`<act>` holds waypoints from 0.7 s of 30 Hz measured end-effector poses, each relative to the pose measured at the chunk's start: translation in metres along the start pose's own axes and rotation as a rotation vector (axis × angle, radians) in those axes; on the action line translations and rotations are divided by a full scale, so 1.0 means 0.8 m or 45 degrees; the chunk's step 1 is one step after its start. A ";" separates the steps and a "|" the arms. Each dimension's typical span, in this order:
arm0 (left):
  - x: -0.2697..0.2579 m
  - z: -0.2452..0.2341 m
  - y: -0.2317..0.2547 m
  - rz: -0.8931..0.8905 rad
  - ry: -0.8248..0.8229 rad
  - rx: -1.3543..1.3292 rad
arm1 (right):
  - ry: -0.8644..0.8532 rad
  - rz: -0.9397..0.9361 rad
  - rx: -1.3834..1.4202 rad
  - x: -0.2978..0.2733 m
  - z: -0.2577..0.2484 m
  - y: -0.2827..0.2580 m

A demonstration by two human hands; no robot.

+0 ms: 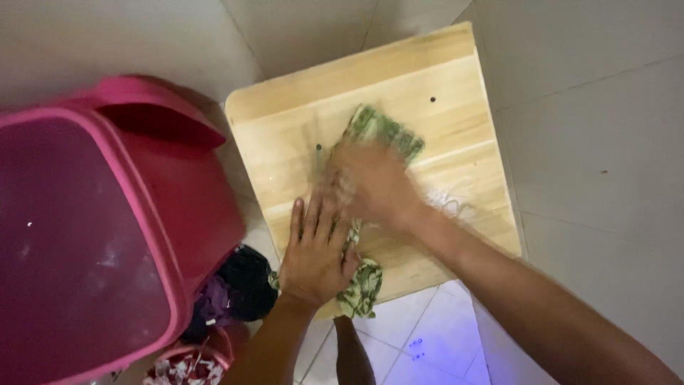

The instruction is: Hand-washing and scrubbing clothes on a wooden board using water from a tap and a bucket.

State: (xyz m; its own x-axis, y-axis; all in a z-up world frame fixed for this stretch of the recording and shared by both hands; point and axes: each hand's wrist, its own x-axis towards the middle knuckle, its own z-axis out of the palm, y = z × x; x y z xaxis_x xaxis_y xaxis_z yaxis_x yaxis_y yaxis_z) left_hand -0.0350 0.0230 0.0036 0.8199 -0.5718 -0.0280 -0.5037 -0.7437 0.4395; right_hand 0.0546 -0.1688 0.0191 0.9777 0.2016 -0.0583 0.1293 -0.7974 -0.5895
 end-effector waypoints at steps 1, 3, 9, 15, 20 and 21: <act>-0.002 -0.002 -0.001 0.041 -0.015 -0.062 | 0.067 -0.367 -0.160 -0.028 0.011 -0.018; 0.007 0.001 -0.007 0.101 -0.008 -0.107 | 0.163 -0.745 -0.333 -0.041 0.024 -0.013; 0.002 -0.006 0.003 0.020 0.060 -0.011 | -0.309 -0.324 -0.973 0.073 -0.015 0.093; 0.005 0.004 0.002 0.005 0.046 0.040 | 0.399 -0.363 -0.469 0.034 0.009 0.052; 0.011 -0.008 0.002 -0.031 -0.151 -0.079 | -0.063 -0.920 -0.178 -0.049 0.062 0.006; 0.013 -0.007 0.001 -0.029 -0.139 -0.070 | -0.053 -0.930 -0.185 -0.010 0.035 0.017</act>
State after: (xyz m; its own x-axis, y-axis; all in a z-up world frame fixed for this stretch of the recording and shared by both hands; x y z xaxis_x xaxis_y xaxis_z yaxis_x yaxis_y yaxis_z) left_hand -0.0252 0.0181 0.0086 0.7947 -0.5918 -0.1348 -0.4673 -0.7383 0.4863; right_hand 0.0442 -0.1652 -0.0110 0.6277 0.7280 0.2757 0.7672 -0.5185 -0.3776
